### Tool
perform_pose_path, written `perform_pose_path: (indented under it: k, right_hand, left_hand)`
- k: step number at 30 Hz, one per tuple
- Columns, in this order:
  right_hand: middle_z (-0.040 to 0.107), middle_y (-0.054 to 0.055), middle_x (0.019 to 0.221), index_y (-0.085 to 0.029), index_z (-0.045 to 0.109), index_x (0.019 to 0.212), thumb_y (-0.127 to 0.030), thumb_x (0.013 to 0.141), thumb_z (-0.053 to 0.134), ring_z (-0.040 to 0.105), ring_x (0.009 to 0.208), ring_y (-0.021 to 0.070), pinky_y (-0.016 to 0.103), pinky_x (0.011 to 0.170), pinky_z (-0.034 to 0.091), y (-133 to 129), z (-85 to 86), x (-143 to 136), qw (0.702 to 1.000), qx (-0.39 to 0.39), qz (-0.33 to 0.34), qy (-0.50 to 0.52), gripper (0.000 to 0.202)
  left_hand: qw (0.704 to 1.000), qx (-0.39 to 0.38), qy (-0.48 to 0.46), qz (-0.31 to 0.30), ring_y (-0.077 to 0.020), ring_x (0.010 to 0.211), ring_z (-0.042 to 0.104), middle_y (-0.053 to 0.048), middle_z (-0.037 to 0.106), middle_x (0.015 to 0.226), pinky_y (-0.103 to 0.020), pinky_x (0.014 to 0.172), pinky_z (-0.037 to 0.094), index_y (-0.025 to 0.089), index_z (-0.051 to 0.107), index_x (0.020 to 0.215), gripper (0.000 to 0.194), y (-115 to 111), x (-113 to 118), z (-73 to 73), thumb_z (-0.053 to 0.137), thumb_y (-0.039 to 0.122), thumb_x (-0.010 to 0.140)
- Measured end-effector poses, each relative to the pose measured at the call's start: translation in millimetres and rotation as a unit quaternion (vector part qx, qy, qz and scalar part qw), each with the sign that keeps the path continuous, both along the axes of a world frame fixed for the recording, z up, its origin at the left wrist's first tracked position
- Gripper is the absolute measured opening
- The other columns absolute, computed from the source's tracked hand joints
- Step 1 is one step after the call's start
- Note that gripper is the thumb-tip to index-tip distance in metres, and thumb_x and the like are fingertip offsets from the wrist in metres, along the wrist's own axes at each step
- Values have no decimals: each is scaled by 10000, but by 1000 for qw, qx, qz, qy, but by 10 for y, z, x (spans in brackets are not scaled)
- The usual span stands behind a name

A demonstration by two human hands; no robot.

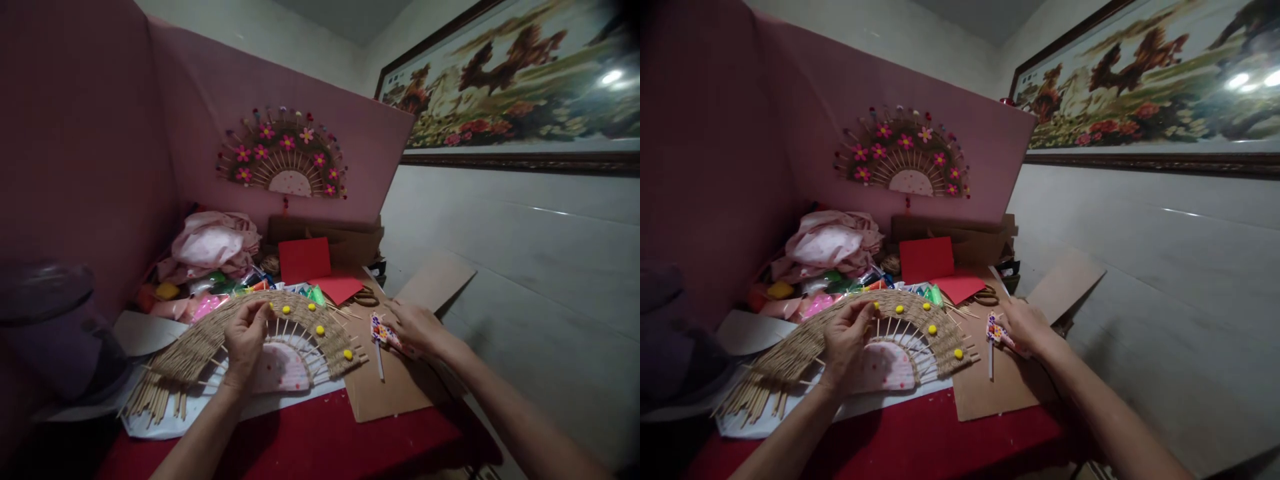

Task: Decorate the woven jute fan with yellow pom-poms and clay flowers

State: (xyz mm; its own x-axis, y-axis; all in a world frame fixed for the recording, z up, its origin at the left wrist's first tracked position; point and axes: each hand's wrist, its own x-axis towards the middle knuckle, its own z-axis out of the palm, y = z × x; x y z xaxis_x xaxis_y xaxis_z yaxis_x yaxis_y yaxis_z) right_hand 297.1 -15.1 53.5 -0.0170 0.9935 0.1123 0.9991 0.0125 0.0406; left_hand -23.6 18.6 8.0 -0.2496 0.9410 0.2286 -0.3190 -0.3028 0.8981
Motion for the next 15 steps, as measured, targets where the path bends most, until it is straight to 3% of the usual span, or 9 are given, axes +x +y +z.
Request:
perform_pose_path:
  k: [3, 6, 11, 15]
  right_hand:
    - [652, 104, 1021, -165, 661, 991, -281, 887, 440, 603, 957, 201, 290, 836, 436, 257, 153, -509, 975, 63, 144, 160, 270]
    - [651, 86, 1065, -159, 651, 1006, -245, 894, 441, 598, 964, 167, 257, 843, 435, 633, 180, -1106, 934, 15, 213, 287, 253]
    - [686, 60, 952, -137, 665, 932, -189, 880, 458, 610, 887, 165, 224, 744, 431, 1335, 149, -1851, 926, -54, 213, 307, 220]
    - [660, 64, 708, -130, 634, 668, -342, 872, 527, 604, 737, 173, 219, 618, 401, 1687, 188, -2150, 930, -111, 188, 295, 313]
  left_hand:
    - [995, 20, -15, 95, -34, 398, 384, 3, 638, 685, -170, 373, 272, 147, 632, 852, 306, 111, -158, 57, 721, 359, 649]
    - [986, 9, -18, 167, -63, 475, 475, 0, 633, 708, -175, 417, 328, 148, 626, 864, 315, 251, -282, 3, 719, 341, 633]
    - [967, 3, 42, 252, -128, 611, 575, -7, 621, 686, -242, 560, 437, 142, 622, 764, 279, 432, -439, -127, 706, 353, 603]
    - [936, 53, 193, 289, -139, 661, 574, -12, 638, 717, -265, 637, 445, 161, 645, 752, 190, 410, -520, -91, 648, 340, 691]
